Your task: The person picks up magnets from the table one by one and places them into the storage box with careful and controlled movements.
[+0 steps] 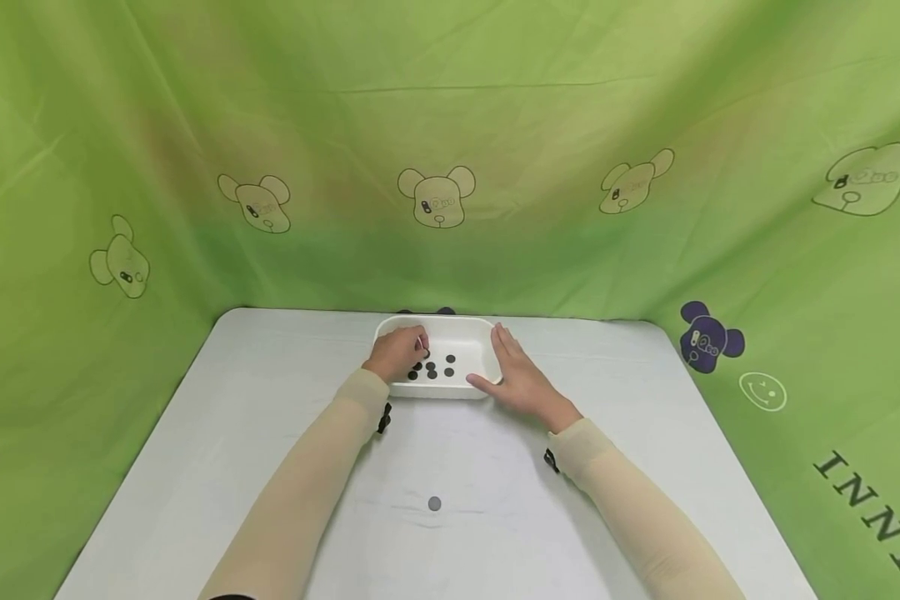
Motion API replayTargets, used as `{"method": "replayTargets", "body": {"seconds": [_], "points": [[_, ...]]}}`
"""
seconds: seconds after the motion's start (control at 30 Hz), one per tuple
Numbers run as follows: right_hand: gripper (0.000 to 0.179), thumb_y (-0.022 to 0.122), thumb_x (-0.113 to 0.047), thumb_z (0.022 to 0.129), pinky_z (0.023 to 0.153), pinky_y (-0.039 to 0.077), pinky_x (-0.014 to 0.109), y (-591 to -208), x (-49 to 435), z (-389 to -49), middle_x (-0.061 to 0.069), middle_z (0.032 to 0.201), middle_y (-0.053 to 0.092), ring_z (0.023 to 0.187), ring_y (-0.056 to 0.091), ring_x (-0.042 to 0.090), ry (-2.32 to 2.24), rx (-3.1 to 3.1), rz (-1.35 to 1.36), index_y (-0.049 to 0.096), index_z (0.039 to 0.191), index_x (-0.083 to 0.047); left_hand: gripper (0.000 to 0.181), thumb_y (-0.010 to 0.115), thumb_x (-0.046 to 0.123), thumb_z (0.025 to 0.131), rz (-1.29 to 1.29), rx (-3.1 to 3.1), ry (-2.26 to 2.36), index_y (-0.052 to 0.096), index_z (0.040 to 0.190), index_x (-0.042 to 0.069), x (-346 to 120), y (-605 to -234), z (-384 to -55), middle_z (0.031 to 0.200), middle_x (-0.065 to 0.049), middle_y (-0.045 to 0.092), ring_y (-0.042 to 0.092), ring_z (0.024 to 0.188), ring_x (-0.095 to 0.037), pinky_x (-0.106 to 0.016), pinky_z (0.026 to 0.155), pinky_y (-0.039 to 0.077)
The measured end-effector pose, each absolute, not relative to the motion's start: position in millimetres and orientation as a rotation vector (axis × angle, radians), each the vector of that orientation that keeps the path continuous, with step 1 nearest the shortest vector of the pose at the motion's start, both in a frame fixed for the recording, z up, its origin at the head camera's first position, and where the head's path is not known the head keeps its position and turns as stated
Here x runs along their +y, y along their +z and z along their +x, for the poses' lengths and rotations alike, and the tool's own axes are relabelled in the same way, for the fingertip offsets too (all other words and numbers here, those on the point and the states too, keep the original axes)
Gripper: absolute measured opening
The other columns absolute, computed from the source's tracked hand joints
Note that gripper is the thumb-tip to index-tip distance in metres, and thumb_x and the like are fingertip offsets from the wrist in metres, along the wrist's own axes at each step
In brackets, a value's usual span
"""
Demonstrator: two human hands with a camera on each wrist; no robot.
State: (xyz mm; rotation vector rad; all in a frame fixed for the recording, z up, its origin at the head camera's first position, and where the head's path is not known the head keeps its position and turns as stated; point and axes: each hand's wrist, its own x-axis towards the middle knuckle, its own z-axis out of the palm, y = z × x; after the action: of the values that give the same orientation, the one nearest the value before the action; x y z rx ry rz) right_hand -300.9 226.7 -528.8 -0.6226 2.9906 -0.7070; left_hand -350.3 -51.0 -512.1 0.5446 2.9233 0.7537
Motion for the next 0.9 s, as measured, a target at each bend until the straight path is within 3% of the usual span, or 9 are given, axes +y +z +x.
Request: {"method": "replayTargets", "body": {"seconds": [0.9], "points": [[0.114, 0.058, -0.070, 0.101, 0.133, 0.010, 0.049, -528.7, 227.1, -301.0, 0.020, 0.179, 0.001, 0.166, 0.001, 0.035, -0.679, 2.987, -0.619, 0.002, 0.170, 0.002, 0.005, 0.070, 0.017, 0.105, 0.479, 2.960, 0.636, 0.071, 0.107, 0.012, -43.9, -512.4, -349.9, 0.096, -0.001, 0.069, 0.062, 0.090, -0.015, -0.036, 0.085, 0.054]]}}
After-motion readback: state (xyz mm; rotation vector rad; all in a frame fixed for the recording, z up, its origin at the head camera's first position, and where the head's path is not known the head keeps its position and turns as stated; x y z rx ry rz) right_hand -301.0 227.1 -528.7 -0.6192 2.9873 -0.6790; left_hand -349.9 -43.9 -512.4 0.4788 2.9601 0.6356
